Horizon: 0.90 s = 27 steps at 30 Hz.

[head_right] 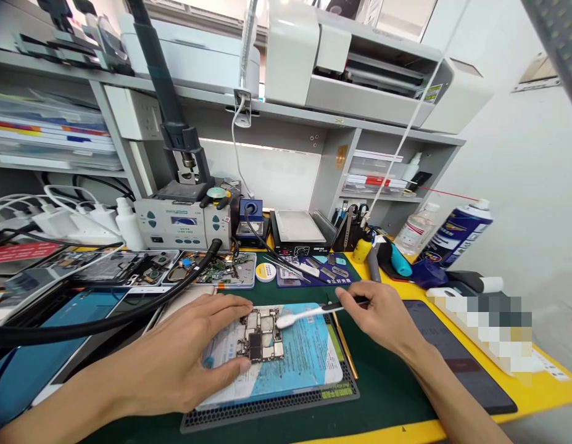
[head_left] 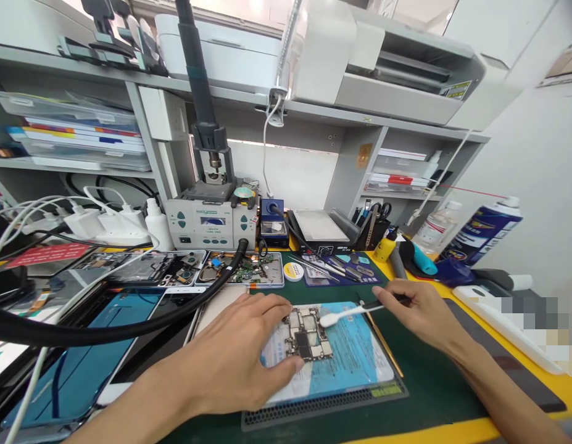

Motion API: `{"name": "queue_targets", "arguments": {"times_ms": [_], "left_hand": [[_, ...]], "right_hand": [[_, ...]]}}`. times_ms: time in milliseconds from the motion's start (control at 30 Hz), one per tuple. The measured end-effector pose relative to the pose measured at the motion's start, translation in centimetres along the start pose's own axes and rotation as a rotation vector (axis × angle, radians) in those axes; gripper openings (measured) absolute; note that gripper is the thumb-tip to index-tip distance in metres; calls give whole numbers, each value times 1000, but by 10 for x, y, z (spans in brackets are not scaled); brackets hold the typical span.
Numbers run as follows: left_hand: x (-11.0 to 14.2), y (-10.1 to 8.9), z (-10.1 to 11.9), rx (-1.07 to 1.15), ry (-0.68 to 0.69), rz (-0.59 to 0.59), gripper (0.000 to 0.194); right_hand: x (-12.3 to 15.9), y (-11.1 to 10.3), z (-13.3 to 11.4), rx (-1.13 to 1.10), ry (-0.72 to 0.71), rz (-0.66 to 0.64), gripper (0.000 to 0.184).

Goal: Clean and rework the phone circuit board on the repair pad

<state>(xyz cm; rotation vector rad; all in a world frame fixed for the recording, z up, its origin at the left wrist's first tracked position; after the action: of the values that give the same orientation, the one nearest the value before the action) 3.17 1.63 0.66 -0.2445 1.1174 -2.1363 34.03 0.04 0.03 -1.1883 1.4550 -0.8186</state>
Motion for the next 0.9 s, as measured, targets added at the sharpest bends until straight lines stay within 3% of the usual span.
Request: {"name": "queue_targets", "arguments": {"times_ms": [200,367,500,667,900], "left_hand": [[1,2,-2,3,2,-8,59],[2,3,-5,-2,-9,-17,63],[2,4,-7,7,-10,-2,62],[3,3,-9,-11,-4,18,62],[4,5,-9,-48,11,60,56]], "right_hand": [[-2,1,-3,-19,-31,-32,57],[-2,-3,-4,-19,15,26,51],[0,-3,-6,-39,-40,-11,55],[1,-8,-7,-18,-11,78,51],[5,-11,-10,-47,-33,10,49]]}}
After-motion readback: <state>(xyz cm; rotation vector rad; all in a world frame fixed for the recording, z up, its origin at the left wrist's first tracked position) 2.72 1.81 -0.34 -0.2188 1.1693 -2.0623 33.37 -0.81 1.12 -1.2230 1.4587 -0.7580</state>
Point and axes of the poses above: each hand's wrist, its own x-axis away from the middle knuckle, its own y-axis out of the palm, z = x × y, the point moved 4 cm from there along -x, towards the middle knuckle, and after that the axes turned 15 degrees about x, right-handed, at the moved point
